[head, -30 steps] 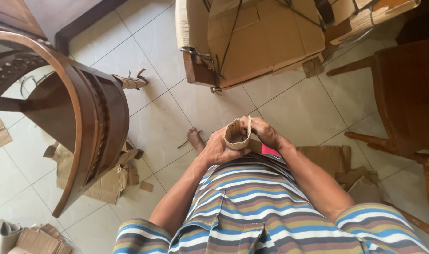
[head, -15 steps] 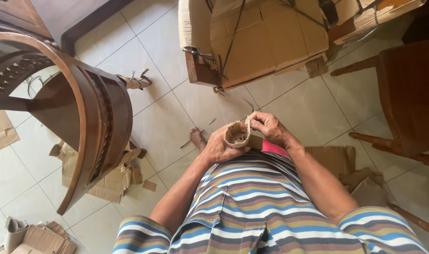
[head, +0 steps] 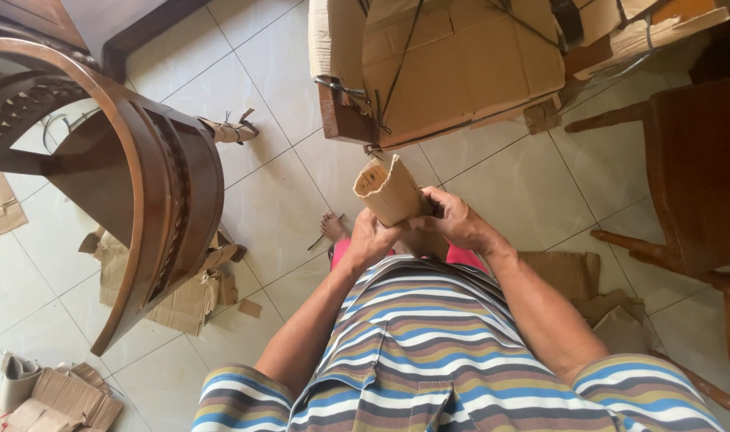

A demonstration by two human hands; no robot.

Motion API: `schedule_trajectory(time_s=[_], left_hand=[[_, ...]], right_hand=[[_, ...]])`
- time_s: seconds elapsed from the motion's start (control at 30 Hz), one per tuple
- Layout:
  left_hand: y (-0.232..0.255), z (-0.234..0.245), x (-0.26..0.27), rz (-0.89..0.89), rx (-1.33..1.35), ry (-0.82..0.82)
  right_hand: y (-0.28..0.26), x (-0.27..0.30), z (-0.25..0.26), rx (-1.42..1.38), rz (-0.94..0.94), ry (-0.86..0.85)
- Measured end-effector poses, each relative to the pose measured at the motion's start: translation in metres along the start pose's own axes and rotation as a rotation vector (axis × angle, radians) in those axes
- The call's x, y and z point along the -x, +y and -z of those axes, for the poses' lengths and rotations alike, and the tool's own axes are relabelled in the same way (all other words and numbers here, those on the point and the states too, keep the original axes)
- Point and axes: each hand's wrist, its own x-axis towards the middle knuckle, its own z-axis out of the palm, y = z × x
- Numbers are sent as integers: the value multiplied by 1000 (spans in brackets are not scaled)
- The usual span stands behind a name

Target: The person sits on the floor and ties a cardboard structure with green plastic strips. They pick up a strip from a glass table, wrap it around the cardboard, and tie a knot. The person repeats this process, securing the cardboard pieces together.

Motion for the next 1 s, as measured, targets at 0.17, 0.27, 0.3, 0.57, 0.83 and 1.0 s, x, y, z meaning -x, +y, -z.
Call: schedule_trajectory(time_s=[0.17, 0.27, 0.3, 0.57, 0.83, 1.0], left_hand=[[75, 7, 23, -24, -79, 102], [57, 19, 6, -43, -112, 202], [52, 25, 0, -29, -114, 239], [53, 109, -67, -109, -121, 383], [74, 178, -105, -100, -204, 306], [111, 198, -103, 63, -258, 189]], right_hand=[[38, -30, 30, 86, -22, 142], [43, -59, 41, 90, -88, 354], [37, -70, 42, 78, -137, 507], [95, -205, 157, 244, -50, 825], [103, -298, 201, 458, -80, 1029], [67, -314, 183, 213, 88, 914]])
